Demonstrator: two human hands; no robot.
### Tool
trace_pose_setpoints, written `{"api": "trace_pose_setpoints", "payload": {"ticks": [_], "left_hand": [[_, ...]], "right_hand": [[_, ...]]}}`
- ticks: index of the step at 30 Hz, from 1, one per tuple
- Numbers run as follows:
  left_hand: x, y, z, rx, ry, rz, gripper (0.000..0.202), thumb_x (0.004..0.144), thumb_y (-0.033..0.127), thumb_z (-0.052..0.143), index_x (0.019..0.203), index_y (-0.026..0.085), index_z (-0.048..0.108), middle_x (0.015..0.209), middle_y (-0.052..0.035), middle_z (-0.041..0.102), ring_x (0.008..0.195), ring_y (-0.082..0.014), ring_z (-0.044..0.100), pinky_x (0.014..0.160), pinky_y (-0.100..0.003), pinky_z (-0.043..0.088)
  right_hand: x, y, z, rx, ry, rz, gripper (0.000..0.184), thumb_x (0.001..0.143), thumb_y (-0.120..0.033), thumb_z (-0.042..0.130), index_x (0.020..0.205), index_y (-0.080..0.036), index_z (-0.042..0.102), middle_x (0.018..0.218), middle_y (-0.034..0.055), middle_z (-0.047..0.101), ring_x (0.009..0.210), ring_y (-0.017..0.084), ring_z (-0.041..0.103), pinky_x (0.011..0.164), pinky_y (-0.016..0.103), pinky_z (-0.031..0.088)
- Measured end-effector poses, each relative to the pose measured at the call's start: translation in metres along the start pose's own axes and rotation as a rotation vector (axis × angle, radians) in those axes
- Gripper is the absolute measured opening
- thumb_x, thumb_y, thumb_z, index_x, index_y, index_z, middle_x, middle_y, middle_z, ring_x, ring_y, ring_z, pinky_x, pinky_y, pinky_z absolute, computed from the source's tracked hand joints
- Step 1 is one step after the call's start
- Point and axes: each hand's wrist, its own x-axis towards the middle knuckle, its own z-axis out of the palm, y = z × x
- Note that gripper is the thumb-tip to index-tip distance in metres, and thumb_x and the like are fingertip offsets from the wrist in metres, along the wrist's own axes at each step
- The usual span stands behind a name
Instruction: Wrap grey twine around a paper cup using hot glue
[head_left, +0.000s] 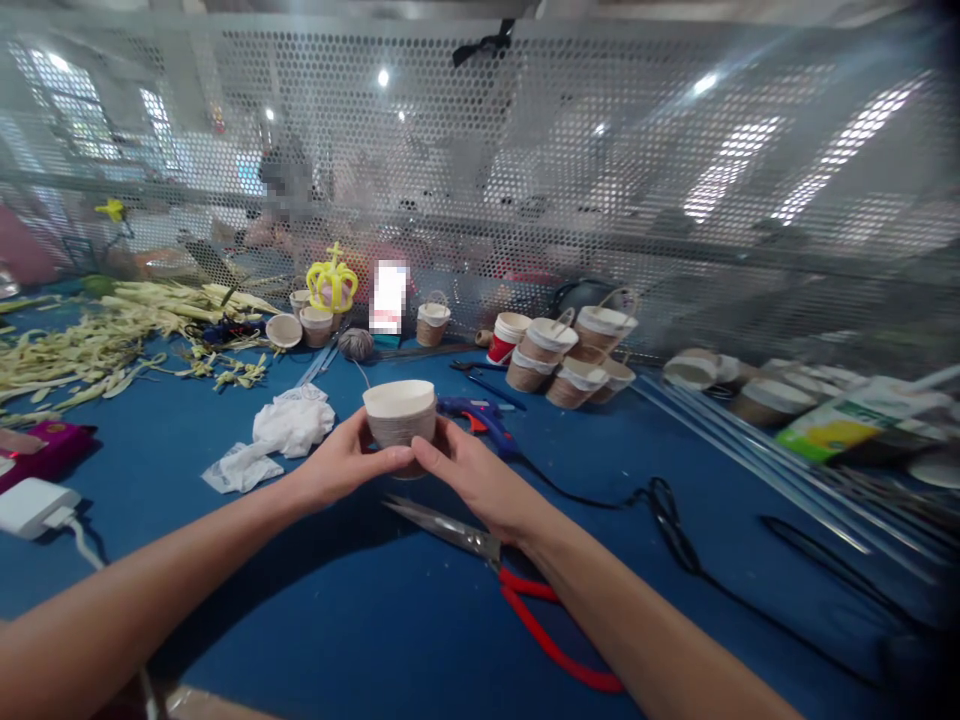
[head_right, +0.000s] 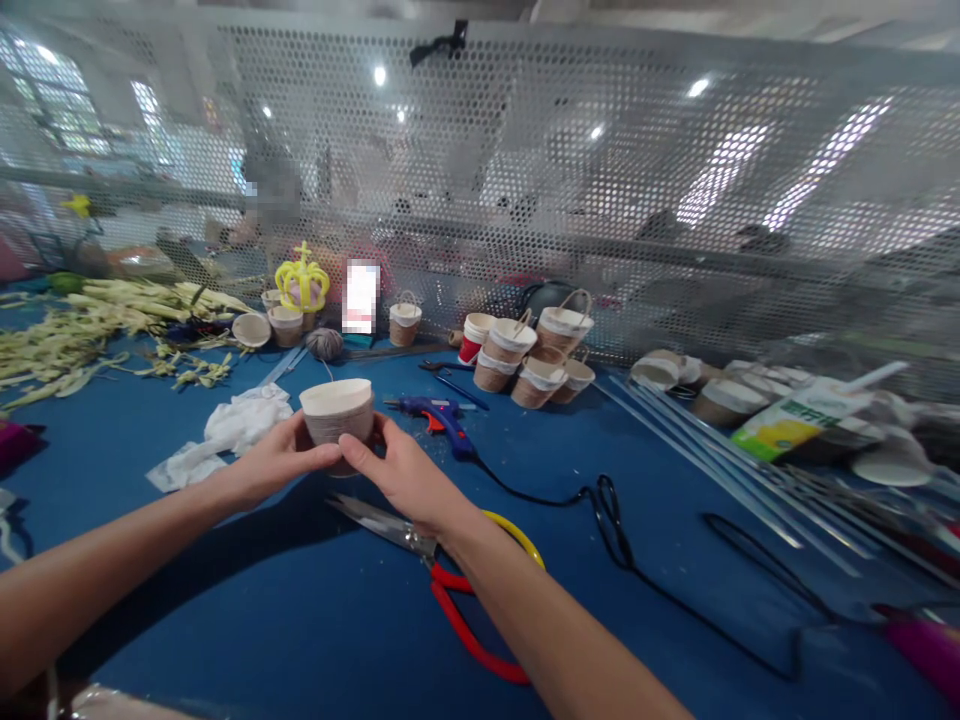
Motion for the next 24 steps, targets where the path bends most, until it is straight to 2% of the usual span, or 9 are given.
{"api": "trace_pose_setpoints", "payload": {"ticks": [4,8,12,16,19,22,23,24], "left_hand": [[0.001,-0.001,0.0,0.081,0.084,0.025,0.062,0.066,0.034,0.068,0.115,0.009,0.039,0.117,-0.0168,0.052,0.103,-0.025,0.051,0.087,-0.037,0.042],[0.0,-0.005,0.001,0.218,0.143,0.037,0.061,0.063,0.035,0.069,0.112,0.012,0.039,0.114,-0.0144,0.054,0.101,-0.0248,0.052,0.088,-0.039,0.042],[-0.002,-0.009,0.006,0.197,0.065,0.082,0.056,0.064,0.026,0.068,0.111,0.013,0.04,0.114,-0.0123,0.054,0.103,-0.0241,0.052,0.09,-0.038,0.041],[-0.005,-0.005,0.009,0.252,0.017,0.104,0.063,0.061,0.026,0.07,0.115,0.014,0.039,0.116,-0.0115,0.053,0.106,-0.0241,0.05,0.091,-0.036,0.04],[-0.006,0.0,0.004,0.361,-0.038,0.102,0.062,0.064,0.03,0.067,0.116,0.014,0.038,0.115,-0.0127,0.053,0.101,-0.0231,0.051,0.084,-0.035,0.043],[-0.003,-0.001,-0.006,0.502,-0.069,0.1,0.063,0.063,0.025,0.065,0.119,0.014,0.038,0.108,-0.0116,0.055,0.087,-0.02,0.054,0.072,-0.031,0.045],[-0.001,-0.002,-0.01,0.536,-0.066,0.102,0.055,0.064,0.02,0.061,0.116,0.014,0.041,0.104,-0.01,0.057,0.082,-0.0185,0.054,0.068,-0.029,0.045],[0.0,-0.004,-0.014,0.544,-0.056,0.112,0.039,0.067,0.015,0.053,0.105,0.014,0.048,0.097,-0.0078,0.058,0.08,-0.017,0.054,0.066,-0.028,0.044]], "right_hand": [[0.001,0.001,0.0,0.006,0.038,-0.032,0.045,0.078,-0.036,0.056,0.116,-0.016,0.044,0.122,0.0107,0.052,0.111,0.018,0.048,0.098,0.035,0.035],[0.0,0.002,0.007,0.015,0.022,-0.021,0.048,0.072,-0.033,0.063,0.113,-0.016,0.046,0.119,0.0102,0.054,0.109,0.02,0.051,0.096,0.037,0.036],[-0.002,0.001,0.014,0.028,0.046,0.02,0.052,0.066,-0.027,0.068,0.112,-0.016,0.045,0.118,0.01,0.056,0.107,0.021,0.052,0.095,0.039,0.037],[-0.002,0.001,0.015,0.044,0.1,0.031,0.048,0.065,-0.026,0.067,0.109,-0.017,0.048,0.114,0.0093,0.058,0.105,0.022,0.053,0.094,0.039,0.038],[0.001,-0.002,0.011,0.138,0.111,0.026,0.044,0.067,-0.026,0.066,0.107,-0.016,0.051,0.114,0.0098,0.058,0.106,0.022,0.052,0.094,0.037,0.037],[0.002,-0.007,0.005,0.237,0.149,0.033,0.042,0.069,-0.028,0.064,0.108,-0.017,0.053,0.114,0.0095,0.058,0.106,0.023,0.051,0.093,0.039,0.038],[0.003,-0.009,0.003,0.26,0.154,0.038,0.042,0.07,-0.029,0.063,0.108,-0.018,0.053,0.112,0.009,0.059,0.105,0.023,0.052,0.092,0.039,0.039],[0.003,-0.011,0.002,0.275,0.151,0.046,0.041,0.07,-0.03,0.063,0.109,-0.019,0.053,0.111,0.0085,0.059,0.103,0.023,0.053,0.09,0.04,0.04]]}}
